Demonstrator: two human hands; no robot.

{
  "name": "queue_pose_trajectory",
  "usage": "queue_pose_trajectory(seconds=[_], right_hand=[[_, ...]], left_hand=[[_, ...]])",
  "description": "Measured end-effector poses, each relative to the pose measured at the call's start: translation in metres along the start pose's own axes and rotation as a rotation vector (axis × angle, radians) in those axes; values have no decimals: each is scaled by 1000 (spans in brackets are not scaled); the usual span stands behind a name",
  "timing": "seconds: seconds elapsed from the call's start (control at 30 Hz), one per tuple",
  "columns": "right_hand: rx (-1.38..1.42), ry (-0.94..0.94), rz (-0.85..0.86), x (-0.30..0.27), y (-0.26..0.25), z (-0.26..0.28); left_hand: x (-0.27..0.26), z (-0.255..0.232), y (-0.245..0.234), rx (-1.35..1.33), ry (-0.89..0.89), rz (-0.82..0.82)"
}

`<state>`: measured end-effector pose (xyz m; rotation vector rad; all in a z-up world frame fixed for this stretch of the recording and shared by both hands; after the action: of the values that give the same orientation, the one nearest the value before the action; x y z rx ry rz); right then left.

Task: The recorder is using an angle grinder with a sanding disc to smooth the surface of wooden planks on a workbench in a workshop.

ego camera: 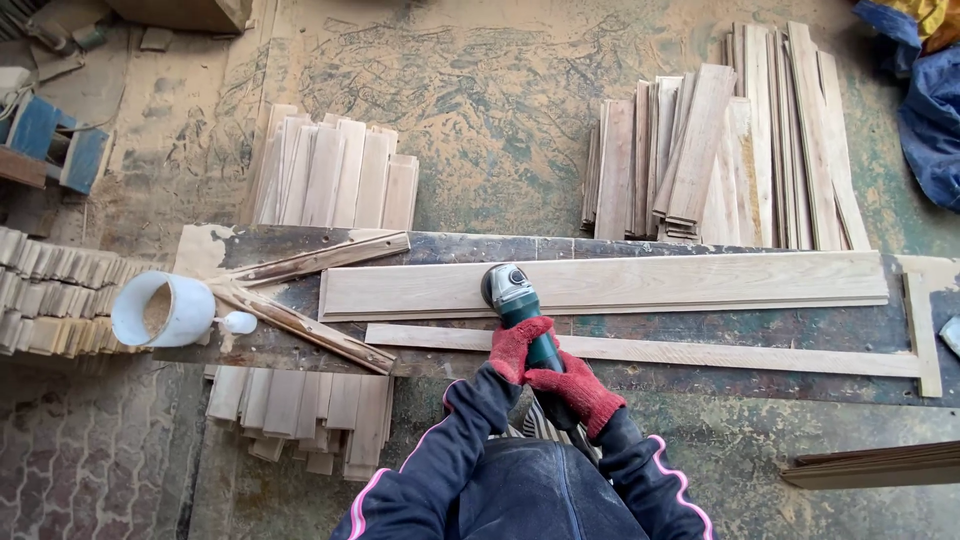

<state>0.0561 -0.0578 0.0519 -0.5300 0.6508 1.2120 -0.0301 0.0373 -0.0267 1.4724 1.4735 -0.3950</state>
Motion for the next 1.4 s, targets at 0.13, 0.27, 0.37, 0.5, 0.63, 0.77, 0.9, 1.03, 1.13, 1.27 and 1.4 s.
queue_pose_trajectory(seconds=[0.13,0.27,0.37,0.5,0.63,0.77,0.9,1.03,1.13,1.27,1.4], right_hand=[[51,29,-122,-10,-21,6],[111,37,-192,-21,-32,14],[123,23,-188,-15,-29,16],[6,24,-41,4,1,20],[-149,-29,100,29,22,21],[-216,-25,115,21,14,31],[-88,33,-21,10,-32,22],[150,60,-145,-9,-75,9],[227,52,-201,-10,-98,-5],[230,57,-197,-8,-92,-8],[128,45,-121,5,-58,-2]], left_hand=[[-7,0,43,172,-18,51],[42,41,55,99,-54,104],[44,33,46,92,-34,91],[35,-3,9,36,2,-2],[26,-35,-19,-86,48,-77],[41,-25,-15,-111,44,-89],[71,26,25,-79,-65,70],[72,70,84,-13,-132,173],[65,90,106,148,-108,218],[60,81,97,103,-74,190],[58,47,59,45,-43,132]])
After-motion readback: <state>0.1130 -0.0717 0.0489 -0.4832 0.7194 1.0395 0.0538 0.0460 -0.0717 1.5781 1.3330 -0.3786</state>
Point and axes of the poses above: each hand's wrist, its own x-axis towards the middle knuckle, its own y-axis out of the palm, z = x × y, the point moved 7 cm from there along x, towards the middle knuckle, and after that the axes turned 8 degrees about -x, right-handed, at the moved point
